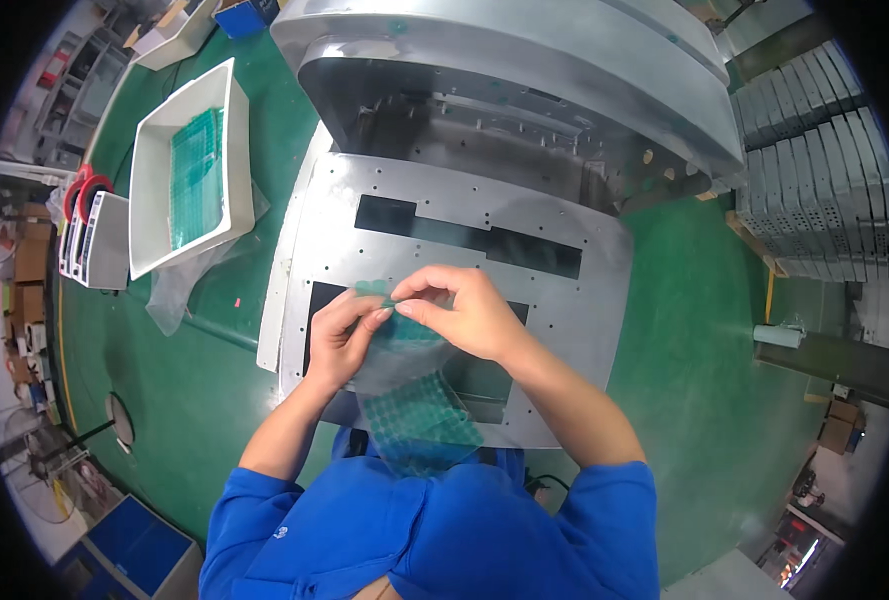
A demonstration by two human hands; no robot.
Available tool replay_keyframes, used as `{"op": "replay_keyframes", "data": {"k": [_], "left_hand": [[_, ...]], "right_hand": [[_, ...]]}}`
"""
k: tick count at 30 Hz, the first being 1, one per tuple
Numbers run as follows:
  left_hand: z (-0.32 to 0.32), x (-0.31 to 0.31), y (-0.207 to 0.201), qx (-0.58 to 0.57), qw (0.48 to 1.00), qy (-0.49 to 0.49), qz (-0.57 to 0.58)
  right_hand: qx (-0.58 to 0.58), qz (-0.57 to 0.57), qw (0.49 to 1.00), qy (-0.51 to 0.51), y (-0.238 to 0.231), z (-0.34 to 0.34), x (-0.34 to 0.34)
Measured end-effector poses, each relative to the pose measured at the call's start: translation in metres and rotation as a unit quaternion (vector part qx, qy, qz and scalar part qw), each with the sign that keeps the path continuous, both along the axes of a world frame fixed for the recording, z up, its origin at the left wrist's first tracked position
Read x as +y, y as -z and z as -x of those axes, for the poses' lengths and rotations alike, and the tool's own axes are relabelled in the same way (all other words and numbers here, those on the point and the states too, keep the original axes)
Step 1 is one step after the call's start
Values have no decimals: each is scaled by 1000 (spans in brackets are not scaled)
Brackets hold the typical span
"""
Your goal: Placing small green circular stickers onto a metal fabrication frame.
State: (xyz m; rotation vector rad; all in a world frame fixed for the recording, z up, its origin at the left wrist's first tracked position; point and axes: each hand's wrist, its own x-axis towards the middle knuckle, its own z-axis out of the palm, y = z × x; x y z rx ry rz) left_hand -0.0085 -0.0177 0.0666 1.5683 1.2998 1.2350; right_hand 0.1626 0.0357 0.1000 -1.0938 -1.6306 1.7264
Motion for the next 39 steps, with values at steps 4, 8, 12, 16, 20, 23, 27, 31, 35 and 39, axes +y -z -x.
{"op": "replay_keyframes", "data": {"k": [4,8,12,16,20,23,27,31,35,39], "left_hand": [[3,8,7,21,999,11,24],[2,16,17,22,998,2,59],[-3,26,25,-1,992,-35,122],[-3,28,39,-78,971,-81,211],[-4,23,43,-93,971,-80,206],[-4,23,42,-104,967,-79,220],[-3,21,45,-114,963,-74,233],[-2,20,48,-117,962,-70,236],[-1,23,43,-111,962,-67,242],[-3,23,45,-118,964,-71,229]], "right_hand": [[-1,49,999,4,10,-1,8],[-22,7,999,42,20,1,12],[-42,-122,989,67,31,6,20],[-113,-113,980,119,53,1,69],[-257,-133,955,73,63,2,98],[-283,-151,946,43,70,2,102],[-306,-155,938,46,71,5,104],[-329,-162,929,38,69,7,105],[-351,-159,922,32,66,9,106],[-366,-155,917,26,63,10,108]]}}
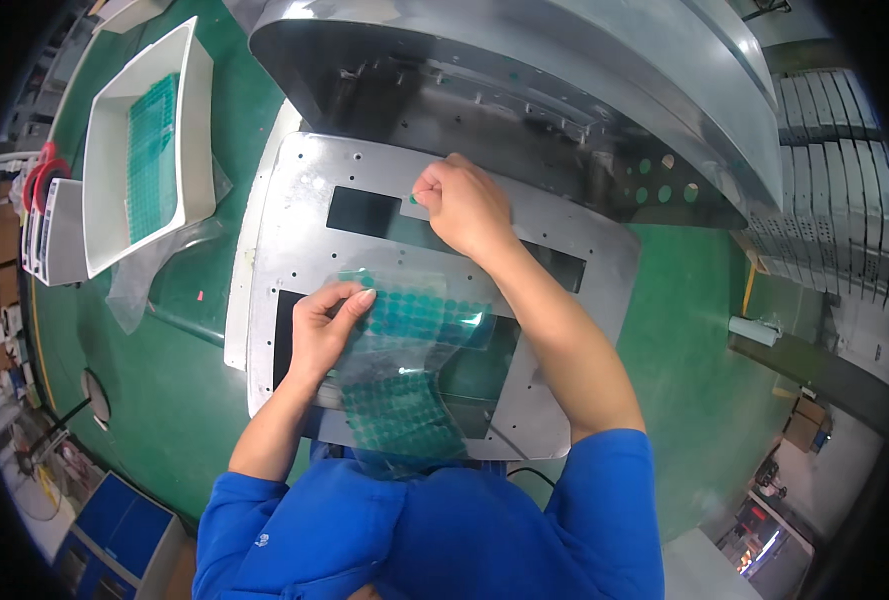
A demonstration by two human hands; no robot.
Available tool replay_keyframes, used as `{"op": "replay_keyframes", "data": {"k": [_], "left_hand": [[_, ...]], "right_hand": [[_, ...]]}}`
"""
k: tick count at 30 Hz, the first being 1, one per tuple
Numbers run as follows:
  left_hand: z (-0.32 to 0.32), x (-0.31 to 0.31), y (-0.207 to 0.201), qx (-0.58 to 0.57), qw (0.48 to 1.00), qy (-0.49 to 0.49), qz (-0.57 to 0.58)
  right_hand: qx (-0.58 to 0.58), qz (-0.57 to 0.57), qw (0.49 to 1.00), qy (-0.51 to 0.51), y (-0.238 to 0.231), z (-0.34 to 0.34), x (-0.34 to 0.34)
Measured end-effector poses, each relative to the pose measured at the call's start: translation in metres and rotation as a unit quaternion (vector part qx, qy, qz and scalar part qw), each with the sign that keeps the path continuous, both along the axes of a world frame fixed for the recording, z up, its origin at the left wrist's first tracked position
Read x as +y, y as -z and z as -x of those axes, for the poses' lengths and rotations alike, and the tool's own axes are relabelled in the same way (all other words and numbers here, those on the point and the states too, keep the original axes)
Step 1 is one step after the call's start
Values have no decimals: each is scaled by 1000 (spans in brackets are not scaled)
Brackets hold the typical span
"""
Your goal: Placing small green circular stickers onto a metal fabrication frame.
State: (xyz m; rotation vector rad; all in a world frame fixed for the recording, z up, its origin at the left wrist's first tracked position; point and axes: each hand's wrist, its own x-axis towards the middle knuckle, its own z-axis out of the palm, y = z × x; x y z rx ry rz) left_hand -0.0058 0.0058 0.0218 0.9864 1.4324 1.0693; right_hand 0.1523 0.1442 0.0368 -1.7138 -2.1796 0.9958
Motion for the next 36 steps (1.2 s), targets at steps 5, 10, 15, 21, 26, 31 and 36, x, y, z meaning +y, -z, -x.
{"op": "replay_keyframes", "data": {"k": [5,10,15,21,26,31,36], "left_hand": [[1,-1,3,-6,1000,2,-2],[2,-1,2,1,1000,5,0],[4,-5,-1,2,1000,-13,-21],[10,-13,-16,15,997,24,-74],[5,-21,-31,76,986,83,-120],[-11,-24,-35,95,977,152,-117],[-29,-21,-30,101,969,193,-119]], "right_hand": [[10,6,1000,0,0,1,0],[27,-34,999,3,6,0,-4],[39,34,998,22,0,-2,5],[136,30,990,11,-6,-5,2],[267,176,940,-118,-52,-7,-77],[310,238,920,-11,-56,-26,-105],[285,177,939,71,-41,-44,-127]]}}
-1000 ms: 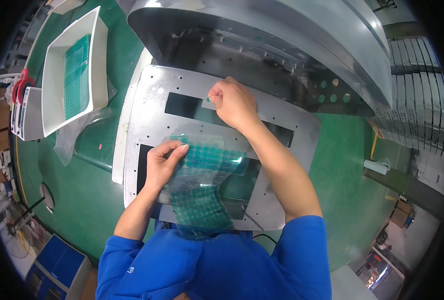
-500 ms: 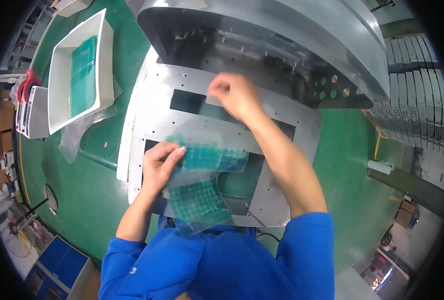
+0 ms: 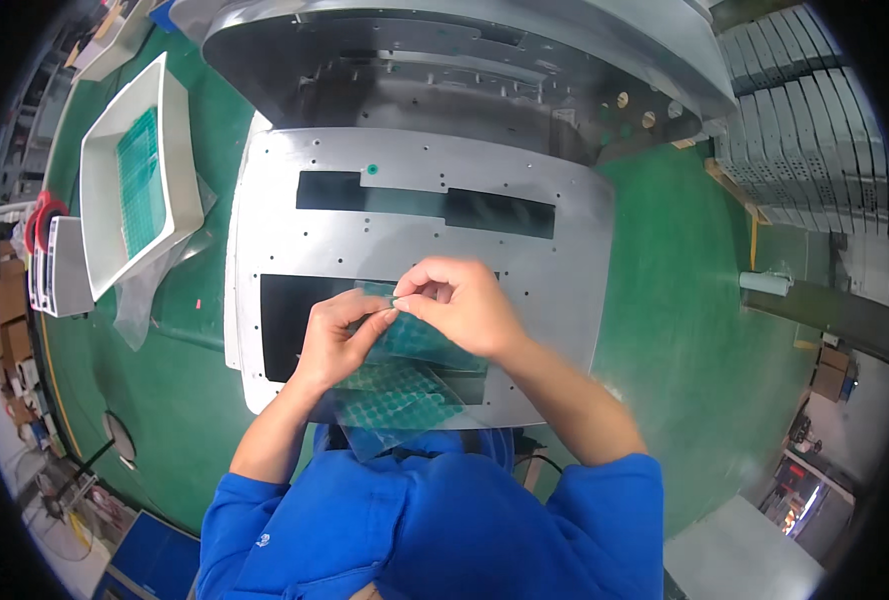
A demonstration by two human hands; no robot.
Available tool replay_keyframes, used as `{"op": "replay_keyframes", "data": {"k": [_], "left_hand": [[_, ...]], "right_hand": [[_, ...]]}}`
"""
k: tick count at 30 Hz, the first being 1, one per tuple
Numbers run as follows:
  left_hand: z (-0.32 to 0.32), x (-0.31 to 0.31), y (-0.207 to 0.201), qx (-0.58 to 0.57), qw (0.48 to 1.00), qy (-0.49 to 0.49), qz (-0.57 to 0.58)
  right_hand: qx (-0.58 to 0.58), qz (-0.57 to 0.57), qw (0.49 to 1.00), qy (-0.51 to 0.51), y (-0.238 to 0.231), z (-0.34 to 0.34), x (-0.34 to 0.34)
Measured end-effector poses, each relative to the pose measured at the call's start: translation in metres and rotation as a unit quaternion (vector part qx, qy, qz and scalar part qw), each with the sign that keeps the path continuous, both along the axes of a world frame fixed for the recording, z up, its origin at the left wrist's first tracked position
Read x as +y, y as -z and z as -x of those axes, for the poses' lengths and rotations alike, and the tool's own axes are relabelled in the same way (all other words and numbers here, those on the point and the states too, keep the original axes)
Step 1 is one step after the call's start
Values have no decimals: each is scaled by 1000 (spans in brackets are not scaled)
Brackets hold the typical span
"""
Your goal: Placing small green circular stickers onto a metal fabrication frame.
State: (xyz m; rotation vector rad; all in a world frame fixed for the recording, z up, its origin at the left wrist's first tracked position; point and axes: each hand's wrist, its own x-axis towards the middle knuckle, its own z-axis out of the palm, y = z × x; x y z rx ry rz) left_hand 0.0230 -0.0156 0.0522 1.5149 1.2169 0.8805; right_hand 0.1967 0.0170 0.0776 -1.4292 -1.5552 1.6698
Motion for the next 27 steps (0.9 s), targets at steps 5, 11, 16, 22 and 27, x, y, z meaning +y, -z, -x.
{"op": "replay_keyframes", "data": {"k": [5,11,16,22,27], "left_hand": [[-12,5,6,6,997,-16,77],[-10,12,13,-19,976,-33,212],[-6,5,18,-8,977,-52,208],[-5,3,21,-37,981,-67,178],[-5,2,23,-44,981,-69,176]], "right_hand": [[-104,-377,920,36,18,0,-15],[-48,-226,965,120,29,-8,8],[-200,-158,965,57,42,-23,31],[-236,-204,949,38,49,-21,35],[-260,-193,945,39,49,-19,37]]}}
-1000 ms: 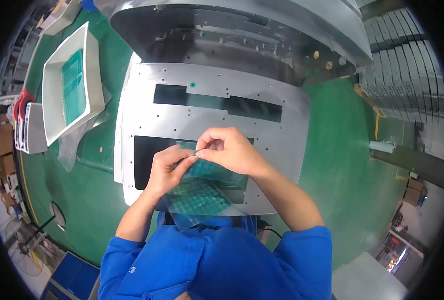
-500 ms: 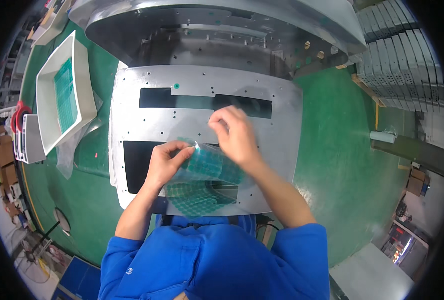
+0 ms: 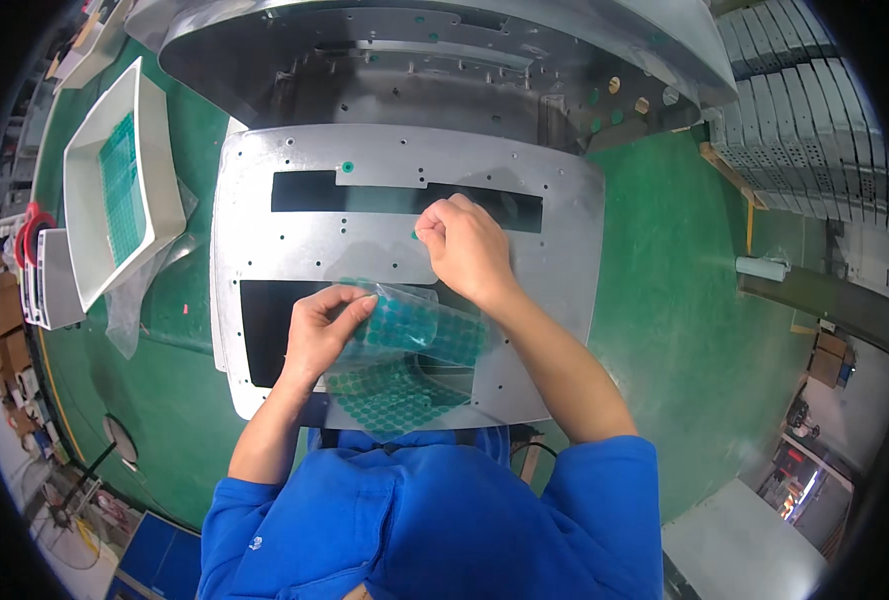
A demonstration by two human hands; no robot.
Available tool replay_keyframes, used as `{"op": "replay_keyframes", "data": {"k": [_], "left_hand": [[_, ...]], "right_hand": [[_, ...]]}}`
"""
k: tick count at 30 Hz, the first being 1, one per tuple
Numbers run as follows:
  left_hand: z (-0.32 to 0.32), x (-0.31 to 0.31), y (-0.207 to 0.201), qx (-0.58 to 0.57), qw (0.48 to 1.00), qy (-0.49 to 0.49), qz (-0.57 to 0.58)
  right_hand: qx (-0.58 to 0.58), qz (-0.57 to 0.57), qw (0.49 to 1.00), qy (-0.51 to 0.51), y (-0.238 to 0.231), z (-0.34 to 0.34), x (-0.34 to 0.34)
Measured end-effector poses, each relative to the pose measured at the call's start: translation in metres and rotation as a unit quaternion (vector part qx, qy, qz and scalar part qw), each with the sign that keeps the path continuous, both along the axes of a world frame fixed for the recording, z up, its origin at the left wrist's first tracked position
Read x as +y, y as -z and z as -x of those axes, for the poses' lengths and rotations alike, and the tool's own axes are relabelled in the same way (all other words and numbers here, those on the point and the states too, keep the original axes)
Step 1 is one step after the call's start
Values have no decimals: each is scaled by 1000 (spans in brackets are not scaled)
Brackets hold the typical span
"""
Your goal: Placing small green circular stickers onto a metal fabrication frame.
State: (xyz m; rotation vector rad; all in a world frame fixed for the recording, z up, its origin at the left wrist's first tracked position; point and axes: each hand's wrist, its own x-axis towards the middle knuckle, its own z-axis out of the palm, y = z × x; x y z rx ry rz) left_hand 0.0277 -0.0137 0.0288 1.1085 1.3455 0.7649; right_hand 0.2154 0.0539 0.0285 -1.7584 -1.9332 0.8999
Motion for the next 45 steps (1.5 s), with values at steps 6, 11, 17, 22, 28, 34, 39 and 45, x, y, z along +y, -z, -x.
{"op": "replay_keyframes", "data": {"k": [6,11,17,22,28,34,39,45], "left_hand": [[4,-5,-2,-4,1000,-23,-8],[17,-11,-10,-37,998,-60,-4],[38,-29,-37,-53,990,-113,-70],[60,-59,-57,5,986,-104,-134],[72,-84,-56,-10,983,-114,-140],[79,-107,-52,27,977,-127,-167],[80,-115,-50,54,962,-98,-248],[75,-109,-42,51,963,-86,-249]], "right_hand": [[-6,7,1000,-1,0,1,0],[32,96,994,35,-13,-2,9],[236,60,969,-31,-31,13,-2],[201,73,950,-229,-84,52,-59],[214,115,946,-215,-82,71,-89],[304,213,911,-181,-75,73,-112],[380,231,890,-101,-74,73,-125],[340,109,930,-90,-64,71,-133]]}}
